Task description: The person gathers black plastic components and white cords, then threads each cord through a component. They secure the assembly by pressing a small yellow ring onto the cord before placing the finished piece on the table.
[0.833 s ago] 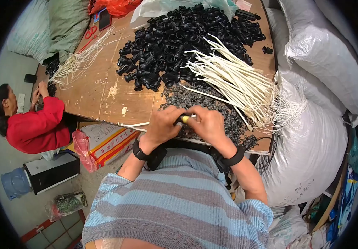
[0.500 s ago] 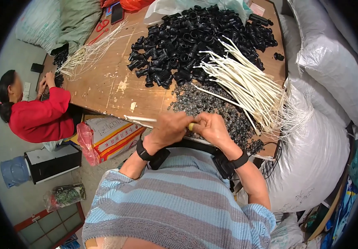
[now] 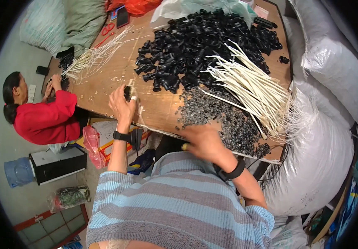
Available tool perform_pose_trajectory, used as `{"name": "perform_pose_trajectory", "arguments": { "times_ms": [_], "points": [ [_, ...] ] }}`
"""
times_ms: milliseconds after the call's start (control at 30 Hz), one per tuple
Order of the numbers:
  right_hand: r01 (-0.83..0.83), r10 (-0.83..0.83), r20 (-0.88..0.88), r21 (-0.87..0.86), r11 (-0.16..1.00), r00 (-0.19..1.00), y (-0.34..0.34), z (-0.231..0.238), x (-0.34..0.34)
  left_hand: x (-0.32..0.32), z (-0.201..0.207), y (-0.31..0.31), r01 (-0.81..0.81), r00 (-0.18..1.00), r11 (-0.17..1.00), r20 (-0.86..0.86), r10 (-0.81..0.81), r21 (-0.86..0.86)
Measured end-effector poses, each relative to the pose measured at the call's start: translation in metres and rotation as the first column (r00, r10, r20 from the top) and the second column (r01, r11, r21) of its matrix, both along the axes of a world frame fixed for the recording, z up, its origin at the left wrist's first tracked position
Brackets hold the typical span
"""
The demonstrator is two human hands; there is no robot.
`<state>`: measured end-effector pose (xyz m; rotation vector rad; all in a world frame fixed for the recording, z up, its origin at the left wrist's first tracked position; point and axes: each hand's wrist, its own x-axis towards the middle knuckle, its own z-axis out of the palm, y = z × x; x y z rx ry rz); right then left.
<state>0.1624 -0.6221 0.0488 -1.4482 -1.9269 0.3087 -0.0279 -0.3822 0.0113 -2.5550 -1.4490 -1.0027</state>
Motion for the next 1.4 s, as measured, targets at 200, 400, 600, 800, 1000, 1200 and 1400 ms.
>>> {"name": "perform_pose_trajectory", "arguments": {
  "times_ms": [200,400,600,800,1000,1200,1400],
  "points": [
    [0.807,-0.708,0.447,-0.059,0.587,0.547,-0.039,-0.001,0.081,0.044,0.008,-0.009,0.408,0.909,0.895,0.17,-0.381,-0.177],
    [0.815,-0.798,0.264,0.07,0.575,0.541,-0.05,-0.012,0.089,0.05,0.002,-0.018,0.264,0.965,0.893,0.09,-0.248,-0.365],
    [0.666,-0.666,0.224,0.088,0.741,0.711,-0.036,0.002,0.086,0.059,0.014,-0.067,0.532,0.843,0.72,0.354,-0.404,-0.445],
    [0.522,-0.521,0.031,-0.105,0.847,0.853,-0.032,0.011,0.056,0.062,-0.007,-0.066,0.545,0.825,0.52,0.531,-0.192,-0.658],
    [0.419,-0.45,-0.157,-0.194,0.887,0.879,-0.042,0.009,0.06,0.063,0.001,-0.059,0.663,0.739,0.462,0.616,-0.275,-0.59],
    [0.387,-0.427,-0.135,-0.246,0.889,0.894,-0.047,0.022,0.066,0.05,0.023,-0.044,0.732,0.68,0.641,0.204,-0.704,-0.231],
    [0.357,-0.373,-0.154,-0.123,0.926,0.915,-0.04,0.018,0.054,0.047,0.026,-0.047,0.776,0.631,0.577,0.293,-0.719,-0.254]
  ]
}}
